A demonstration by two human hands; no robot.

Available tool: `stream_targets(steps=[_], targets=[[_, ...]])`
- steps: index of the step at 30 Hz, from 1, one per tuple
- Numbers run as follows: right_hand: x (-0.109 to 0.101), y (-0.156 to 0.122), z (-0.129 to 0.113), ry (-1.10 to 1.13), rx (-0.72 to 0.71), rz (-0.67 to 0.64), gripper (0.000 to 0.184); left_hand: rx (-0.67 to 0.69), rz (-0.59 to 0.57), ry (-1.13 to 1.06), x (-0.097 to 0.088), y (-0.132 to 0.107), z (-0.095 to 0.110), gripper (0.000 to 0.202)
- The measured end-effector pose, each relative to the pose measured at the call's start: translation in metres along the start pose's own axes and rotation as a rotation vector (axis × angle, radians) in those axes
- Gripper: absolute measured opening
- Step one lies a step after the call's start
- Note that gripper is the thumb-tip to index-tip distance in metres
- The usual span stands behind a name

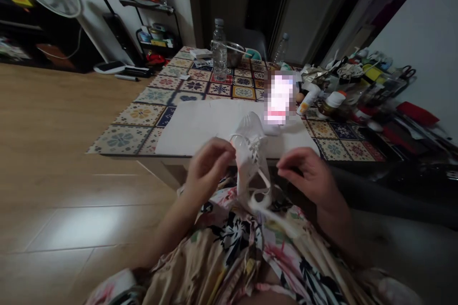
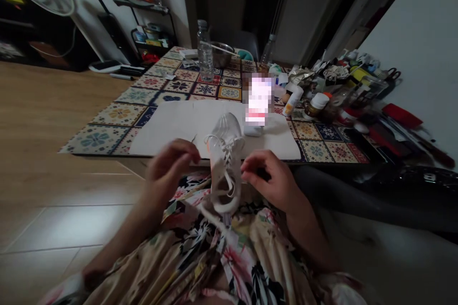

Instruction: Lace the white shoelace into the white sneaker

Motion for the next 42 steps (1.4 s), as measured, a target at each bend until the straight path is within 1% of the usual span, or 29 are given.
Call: stream_targets(steps=[2, 4, 5, 6, 8, 10, 13, 15, 18, 19, 21, 23, 25, 27, 28, 29, 30, 31, 32, 34, 35, 36, 38, 40, 42], targets=[[0.017, 0.011, 0.006, -0.130, -0.061, -0.129, 0.007, 0.044, -0.183, 0.106, 0.014, -0.005, -0.005, 0.009], [0.036, 0.014, 0.009, -0.195, -0.119, -0.272, 0.009, 0.096, -0.367, 0.195, 0.029, -0.012, -0.010, 0.013], [0.042, 0.013, 0.010, -0.204, -0.138, -0.313, 0.012, 0.113, -0.416, 0.209, 0.034, -0.014, -0.012, 0.015], [0.047, 0.011, 0.010, -0.208, -0.153, -0.326, 0.014, 0.124, -0.433, 0.207, 0.037, -0.015, -0.012, 0.015], [0.051, 0.008, 0.008, -0.213, -0.189, -0.286, 0.013, 0.125, -0.436, 0.180, 0.039, -0.015, -0.013, 0.012], [0.052, 0.006, 0.007, -0.196, -0.211, -0.237, 0.012, 0.093, -0.455, 0.130, 0.041, -0.017, -0.014, 0.012], [0.051, 0.007, 0.011, -0.138, -0.180, -0.203, 0.009, -0.011, -0.473, -0.021, 0.042, -0.020, -0.018, 0.023], [0.048, 0.009, 0.014, -0.075, -0.143, -0.196, 0.009, -0.094, -0.416, -0.165, 0.036, -0.020, -0.020, 0.028], [0.040, 0.012, 0.016, 0.098, -0.073, -0.181, 0.018, -0.198, -0.246, -0.390, 0.020, -0.015, -0.023, 0.033], [0.036, 0.013, 0.016, 0.180, -0.040, -0.160, 0.022, -0.202, -0.192, -0.458, 0.014, -0.013, -0.021, 0.036], [0.025, 0.017, 0.013, 0.356, 0.033, -0.081, 0.030, -0.152, -0.105, -0.571, 0.001, -0.007, -0.013, 0.041], [0.011, 0.021, 0.011, 0.490, 0.096, 0.065, 0.037, -0.071, -0.032, -0.651, -0.013, -0.002, -0.002, 0.046], [-0.004, 0.023, 0.011, 0.542, 0.140, 0.249, 0.040, -0.002, 0.015, -0.697, -0.023, 0.000, 0.008, 0.044], [-0.015, 0.020, 0.011, 0.511, 0.160, 0.417, 0.038, 0.053, -0.041, -0.696, -0.024, -0.003, 0.018, 0.033], [-0.018, 0.017, 0.011, 0.465, 0.153, 0.479, 0.035, 0.068, -0.090, -0.651, -0.021, -0.006, 0.021, 0.025], [-0.019, 0.014, 0.010, 0.397, 0.133, 0.506, 0.031, 0.061, -0.143, -0.570, -0.016, -0.010, 0.021, 0.018], [-0.016, 0.011, 0.007, 0.307, 0.100, 0.489, 0.027, 0.024, -0.186, -0.465, -0.009, -0.013, 0.018, 0.012], [-0.009, 0.009, 0.002, 0.205, 0.046, 0.431, 0.023, -0.038, -0.207, -0.353, -0.003, -0.016, 0.011, 0.009], [0.001, 0.007, -0.003, 0.102, -0.024, 0.336, 0.020, -0.117, -0.213, -0.257, 0.003, -0.019, 0.003, 0.012], [0.025, 0.001, -0.016, -0.054, -0.200, 0.104, 0.015, -0.264, -0.219, -0.155, 0.014, -0.024, -0.011, 0.026], [0.036, -0.002, -0.022, -0.098, -0.289, 0.012, 0.015, -0.312, -0.220, -0.144, 0.019, -0.026, -0.016, 0.032], [0.044, -0.005, -0.027, -0.125, -0.363, -0.050, 0.016, -0.338, -0.220, -0.145, 0.023, -0.027, -0.019, 0.035], [0.053, -0.008, -0.033, -0.158, -0.450, -0.112, 0.017, -0.370, -0.223, -0.165, 0.029, -0.027, -0.021, 0.035], [0.057, -0.009, -0.035, -0.199, -0.485, -0.131, 0.016, -0.412, -0.225, -0.212, 0.031, -0.027, -0.023, 0.039], [0.059, -0.009, -0.035, -0.247, -0.513, -0.146, 0.013, -0.459, -0.235, -0.266, 0.032, -0.027, -0.024, 0.047]])
Point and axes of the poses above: each hand's wrist, its own y-axis towards the middle knuckle, its own x-axis out of the palm, z = x × y, the point moved 7 cm from there along y, towards the middle knuckle, and after that the axes turned 13 degrees about z, right-handed, at the moved point
